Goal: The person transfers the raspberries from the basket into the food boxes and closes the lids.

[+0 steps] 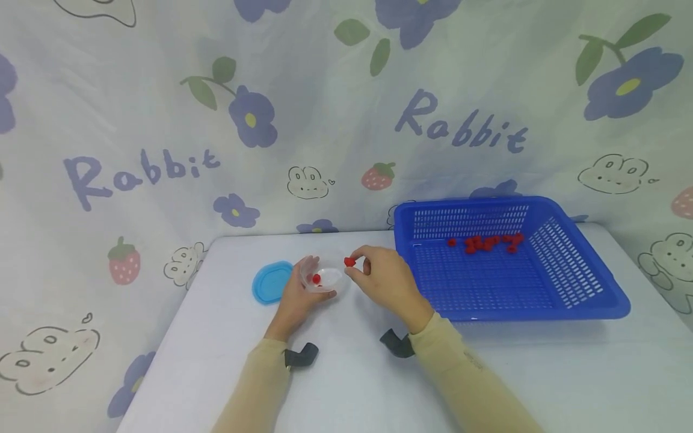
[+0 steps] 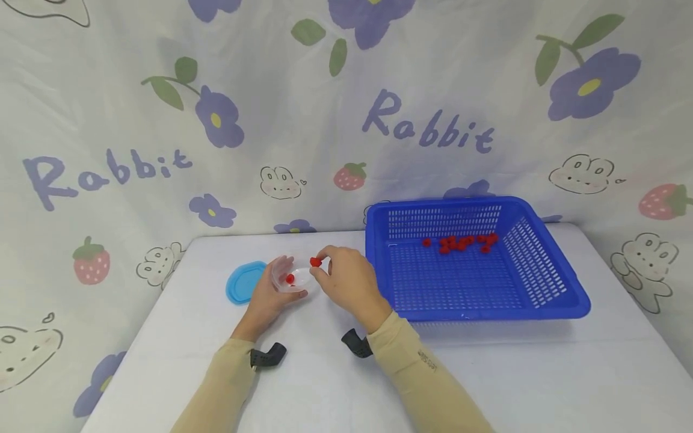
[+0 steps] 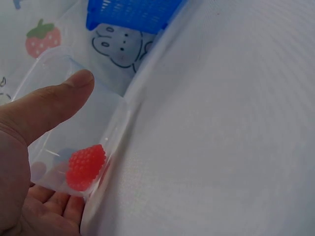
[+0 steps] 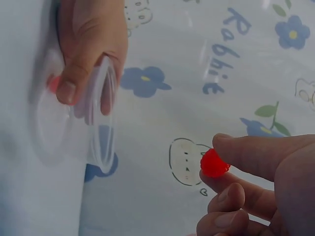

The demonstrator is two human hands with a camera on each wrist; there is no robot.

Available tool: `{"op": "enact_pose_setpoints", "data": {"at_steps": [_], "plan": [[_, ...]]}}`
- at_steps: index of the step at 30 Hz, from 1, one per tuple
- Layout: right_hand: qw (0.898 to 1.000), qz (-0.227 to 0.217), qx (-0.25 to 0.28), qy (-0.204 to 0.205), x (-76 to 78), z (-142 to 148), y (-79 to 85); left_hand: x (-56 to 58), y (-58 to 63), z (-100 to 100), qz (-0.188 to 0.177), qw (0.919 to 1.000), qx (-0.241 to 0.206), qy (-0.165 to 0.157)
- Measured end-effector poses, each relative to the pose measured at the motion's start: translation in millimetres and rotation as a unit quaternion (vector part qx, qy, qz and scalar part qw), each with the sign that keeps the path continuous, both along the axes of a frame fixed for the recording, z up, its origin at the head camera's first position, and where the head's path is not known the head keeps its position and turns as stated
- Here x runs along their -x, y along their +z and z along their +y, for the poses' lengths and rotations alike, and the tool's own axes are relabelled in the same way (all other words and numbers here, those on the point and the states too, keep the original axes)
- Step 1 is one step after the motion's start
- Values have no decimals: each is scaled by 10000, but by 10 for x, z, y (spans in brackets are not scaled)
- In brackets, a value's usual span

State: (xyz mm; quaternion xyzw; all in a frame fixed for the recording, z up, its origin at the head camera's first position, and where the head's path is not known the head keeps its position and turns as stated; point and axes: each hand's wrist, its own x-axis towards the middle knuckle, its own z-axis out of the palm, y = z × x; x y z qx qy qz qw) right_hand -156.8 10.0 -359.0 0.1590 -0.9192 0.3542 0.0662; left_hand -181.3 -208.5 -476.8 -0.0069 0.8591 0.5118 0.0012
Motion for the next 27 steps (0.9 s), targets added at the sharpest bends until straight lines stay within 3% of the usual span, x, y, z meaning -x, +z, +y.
{"op": "enact_pose_setpoints", "data": {"at_steps": [14, 27], "plan": [[9989, -334, 303, -146, 95, -266, -252, 20, -9, 7, 128, 9999, -25, -9], [9981, -86, 593, -138, 198, -442, -508, 10, 7, -8, 219, 9997, 30, -65]]}}
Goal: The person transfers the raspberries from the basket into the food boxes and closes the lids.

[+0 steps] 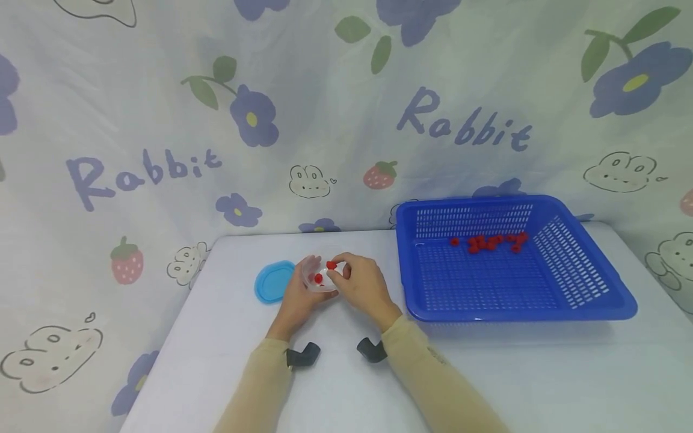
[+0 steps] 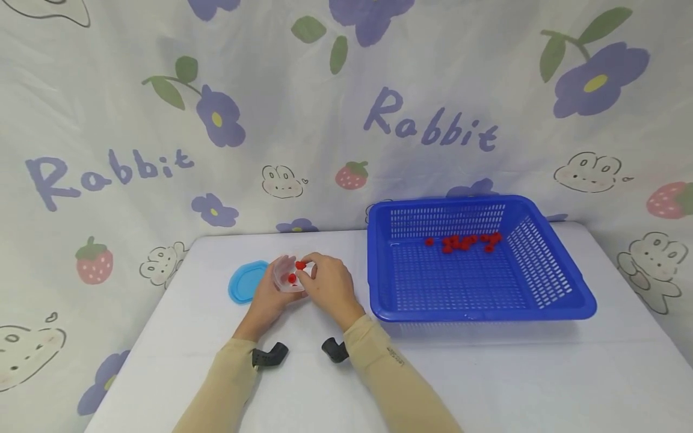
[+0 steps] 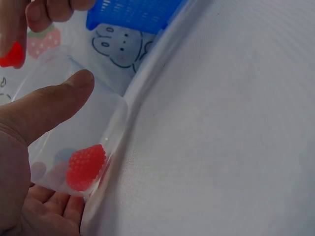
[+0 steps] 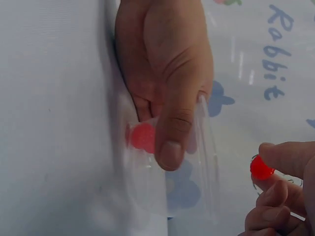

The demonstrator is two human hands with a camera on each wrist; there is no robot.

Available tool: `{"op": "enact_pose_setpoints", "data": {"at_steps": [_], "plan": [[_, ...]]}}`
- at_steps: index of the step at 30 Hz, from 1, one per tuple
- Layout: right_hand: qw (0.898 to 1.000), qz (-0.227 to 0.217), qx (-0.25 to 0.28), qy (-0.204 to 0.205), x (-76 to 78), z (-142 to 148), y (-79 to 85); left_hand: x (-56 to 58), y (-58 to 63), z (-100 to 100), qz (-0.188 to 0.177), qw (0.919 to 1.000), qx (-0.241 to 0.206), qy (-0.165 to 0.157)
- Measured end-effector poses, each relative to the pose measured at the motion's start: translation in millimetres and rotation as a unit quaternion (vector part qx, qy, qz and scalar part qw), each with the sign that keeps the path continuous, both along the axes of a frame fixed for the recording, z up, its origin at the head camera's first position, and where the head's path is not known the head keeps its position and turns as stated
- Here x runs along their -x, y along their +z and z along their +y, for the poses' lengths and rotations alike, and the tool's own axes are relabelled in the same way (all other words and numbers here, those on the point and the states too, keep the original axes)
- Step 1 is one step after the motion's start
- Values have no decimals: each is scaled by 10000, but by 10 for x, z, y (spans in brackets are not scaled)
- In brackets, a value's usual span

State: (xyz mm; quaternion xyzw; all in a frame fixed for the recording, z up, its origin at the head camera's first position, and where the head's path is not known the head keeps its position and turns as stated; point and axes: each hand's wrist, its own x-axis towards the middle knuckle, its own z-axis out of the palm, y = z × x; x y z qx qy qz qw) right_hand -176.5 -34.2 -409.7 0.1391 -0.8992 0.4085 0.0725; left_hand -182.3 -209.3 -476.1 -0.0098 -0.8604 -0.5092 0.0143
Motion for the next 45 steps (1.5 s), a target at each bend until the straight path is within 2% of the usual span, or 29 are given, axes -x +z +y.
{"op": "enact_pose_setpoints", "data": {"at_steps": [6, 18, 31, 33, 37, 38, 40, 45], "plan": [[9994, 259, 230, 29, 16, -40, -75, 5, 13, -1, 37, 10000, -1, -47], [9991, 123, 416, 40, 54, -89, -213, 38, -41, -5, 177, 9997, -85, -132], [9995, 93, 302, 54, 87, -129, -270, 37, -16, -23, 135, 9998, -13, -112], [9995, 104, 309, 43, 83, -127, -271, 0, 69, 8, 129, 9998, -67, -164], [9993, 126, 351, 41, 80, -121, -270, 3, 71, 13, 135, 9997, -110, -185], [9992, 145, 364, 54, 82, -121, -271, 1, 68, 13, 166, 9996, -112, -183], [9990, 180, 402, 95, 87, -120, -276, 40, -27, -18, 203, 9996, -99, -153], [9980, 334, 489, 200, 90, -112, -296, 30, -43, -22, 244, 9996, -79, -127]]}}
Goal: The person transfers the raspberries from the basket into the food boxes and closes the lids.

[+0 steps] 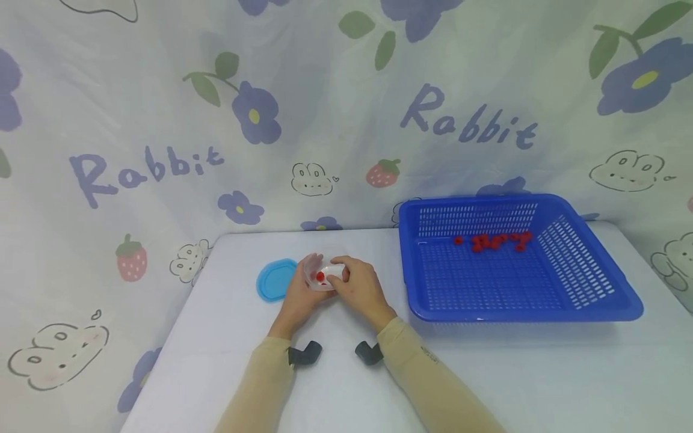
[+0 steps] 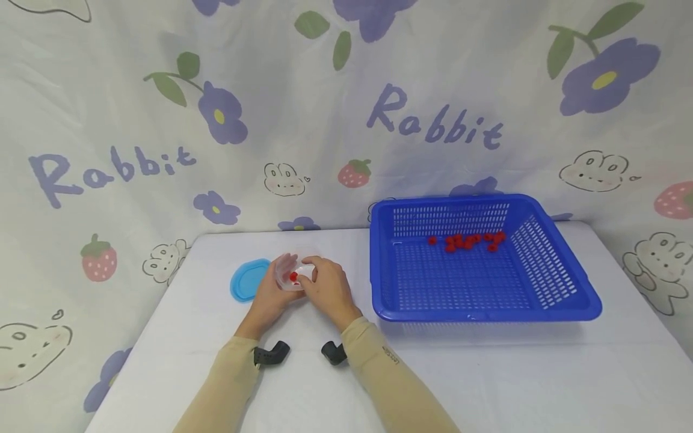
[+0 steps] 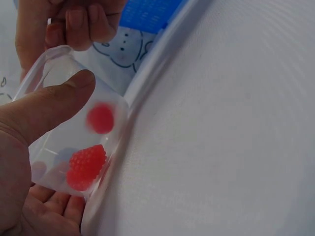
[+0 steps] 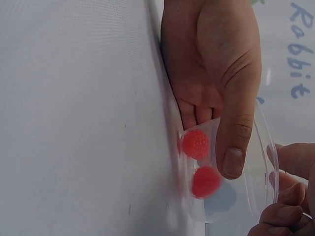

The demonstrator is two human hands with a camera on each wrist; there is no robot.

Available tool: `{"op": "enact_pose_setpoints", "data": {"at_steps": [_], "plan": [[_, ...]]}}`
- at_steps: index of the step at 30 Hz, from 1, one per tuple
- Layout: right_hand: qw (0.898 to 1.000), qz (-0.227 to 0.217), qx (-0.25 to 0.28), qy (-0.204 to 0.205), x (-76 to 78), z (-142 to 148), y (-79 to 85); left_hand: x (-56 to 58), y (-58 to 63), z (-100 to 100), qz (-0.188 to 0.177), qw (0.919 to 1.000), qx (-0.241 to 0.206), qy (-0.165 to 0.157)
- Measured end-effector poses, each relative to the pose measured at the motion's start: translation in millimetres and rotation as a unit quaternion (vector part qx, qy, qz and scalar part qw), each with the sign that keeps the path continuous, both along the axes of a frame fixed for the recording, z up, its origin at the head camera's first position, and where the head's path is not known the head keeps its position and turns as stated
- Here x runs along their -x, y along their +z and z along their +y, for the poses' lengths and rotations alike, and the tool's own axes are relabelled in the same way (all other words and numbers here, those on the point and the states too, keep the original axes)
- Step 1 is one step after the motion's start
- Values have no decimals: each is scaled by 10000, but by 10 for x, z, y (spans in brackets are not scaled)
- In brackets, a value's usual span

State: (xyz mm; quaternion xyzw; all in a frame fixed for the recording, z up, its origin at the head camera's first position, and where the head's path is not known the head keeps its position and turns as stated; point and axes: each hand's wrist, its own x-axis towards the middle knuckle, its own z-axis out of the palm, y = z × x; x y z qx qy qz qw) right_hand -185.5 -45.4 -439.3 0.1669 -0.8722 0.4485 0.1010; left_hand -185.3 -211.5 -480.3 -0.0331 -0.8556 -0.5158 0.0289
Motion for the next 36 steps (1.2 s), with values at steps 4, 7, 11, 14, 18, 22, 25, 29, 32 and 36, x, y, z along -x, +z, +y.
{"op": "enact_pose_setpoints", "data": {"at_steps": [4, 7, 11, 14, 18, 22, 25, 29, 32, 36], "plan": [[10000, 50, -49, -16, -9, 8, -14, -10, 2, 7, -9, 10000, 6, 15], [10000, 13, -75, -49, -18, 10, -9, -14, 8, 9, -17, 10000, 0, 6], [10000, -48, -32, -20, -41, 11, 33, -15, 14, 9, -15, 10000, 33, 20], [10000, -57, 4, 22, -69, 12, 86, -21, 16, 10, -10, 10000, 68, 21], [9999, -45, 74, 83, -119, 20, 183, -32, 23, 13, -15, 10000, 78, 10], [9997, 85, 165, 172, -178, 38, 309, -29, 33, 9, -60, 10000, 15, 36], [9991, 276, 202, 230, -213, 55, 397, -18, 34, 2, -115, 9999, 24, 90], [9985, 424, 248, 252, -259, 90, 512, -9, 36, 1, -224, 9996, 90, 144], [9985, 426, 249, 221, -306, 130, 621, -10, 34, 5, -273, 9995, 93, 138], [9982, 540, 222, 154, -353, 202, 782, -7, 20, 10, -236, 9997, -26, 107]]}}
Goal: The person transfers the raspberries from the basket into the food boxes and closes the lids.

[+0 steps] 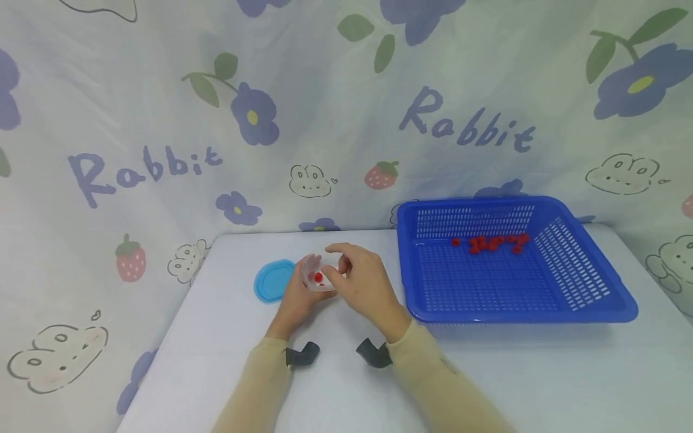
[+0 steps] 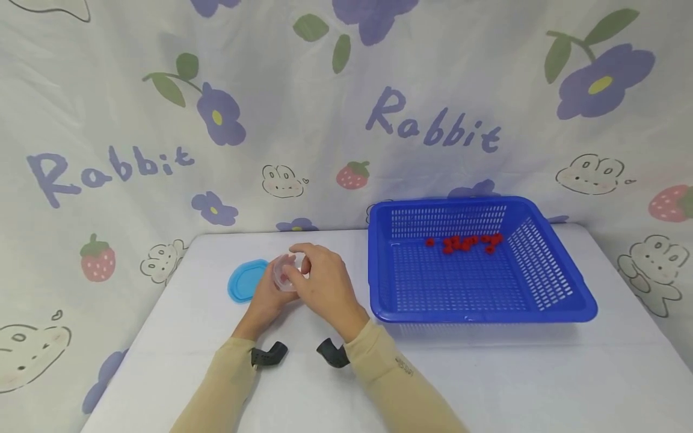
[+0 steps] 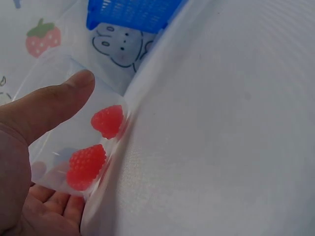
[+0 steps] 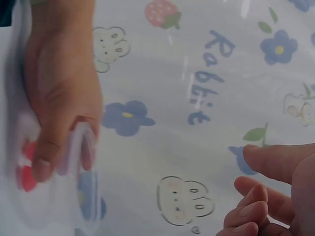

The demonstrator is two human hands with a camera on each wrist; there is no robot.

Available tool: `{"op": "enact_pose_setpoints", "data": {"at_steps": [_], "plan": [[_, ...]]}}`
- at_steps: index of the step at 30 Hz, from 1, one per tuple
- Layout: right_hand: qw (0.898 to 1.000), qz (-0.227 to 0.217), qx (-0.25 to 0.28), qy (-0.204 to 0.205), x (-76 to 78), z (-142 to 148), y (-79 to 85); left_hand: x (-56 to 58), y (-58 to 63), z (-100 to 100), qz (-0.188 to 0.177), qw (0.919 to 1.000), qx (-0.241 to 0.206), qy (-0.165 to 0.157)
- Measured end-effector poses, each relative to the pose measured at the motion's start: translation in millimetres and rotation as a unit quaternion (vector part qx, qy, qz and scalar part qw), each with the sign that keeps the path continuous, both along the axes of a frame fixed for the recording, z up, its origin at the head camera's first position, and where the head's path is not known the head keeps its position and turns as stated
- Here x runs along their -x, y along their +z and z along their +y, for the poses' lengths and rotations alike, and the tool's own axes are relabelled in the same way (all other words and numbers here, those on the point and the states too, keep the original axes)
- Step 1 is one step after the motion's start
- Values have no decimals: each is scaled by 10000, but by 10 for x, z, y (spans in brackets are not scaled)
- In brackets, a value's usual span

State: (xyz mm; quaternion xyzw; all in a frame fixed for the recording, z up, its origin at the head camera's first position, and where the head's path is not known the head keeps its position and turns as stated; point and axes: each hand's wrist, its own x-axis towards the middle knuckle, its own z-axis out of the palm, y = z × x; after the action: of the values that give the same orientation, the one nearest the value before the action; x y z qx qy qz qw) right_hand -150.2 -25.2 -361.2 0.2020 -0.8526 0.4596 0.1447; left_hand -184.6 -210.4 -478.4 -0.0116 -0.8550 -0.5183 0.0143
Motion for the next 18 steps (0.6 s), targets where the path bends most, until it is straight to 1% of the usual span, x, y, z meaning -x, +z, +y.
{"op": "enact_pose_setpoints", "data": {"at_steps": [5, 11, 18], "plan": [[9995, 294, -31, -106, -21, 93, 165, 0, 2, 6, 22, 9999, -123, -18], [9985, 374, -362, -168, -40, 225, 335, -7, 5, 5, -109, 9999, -103, 41], [9961, 614, -596, -208, -14, 420, 510, -30, 28, 22, -192, 9997, 92, 139]]}}
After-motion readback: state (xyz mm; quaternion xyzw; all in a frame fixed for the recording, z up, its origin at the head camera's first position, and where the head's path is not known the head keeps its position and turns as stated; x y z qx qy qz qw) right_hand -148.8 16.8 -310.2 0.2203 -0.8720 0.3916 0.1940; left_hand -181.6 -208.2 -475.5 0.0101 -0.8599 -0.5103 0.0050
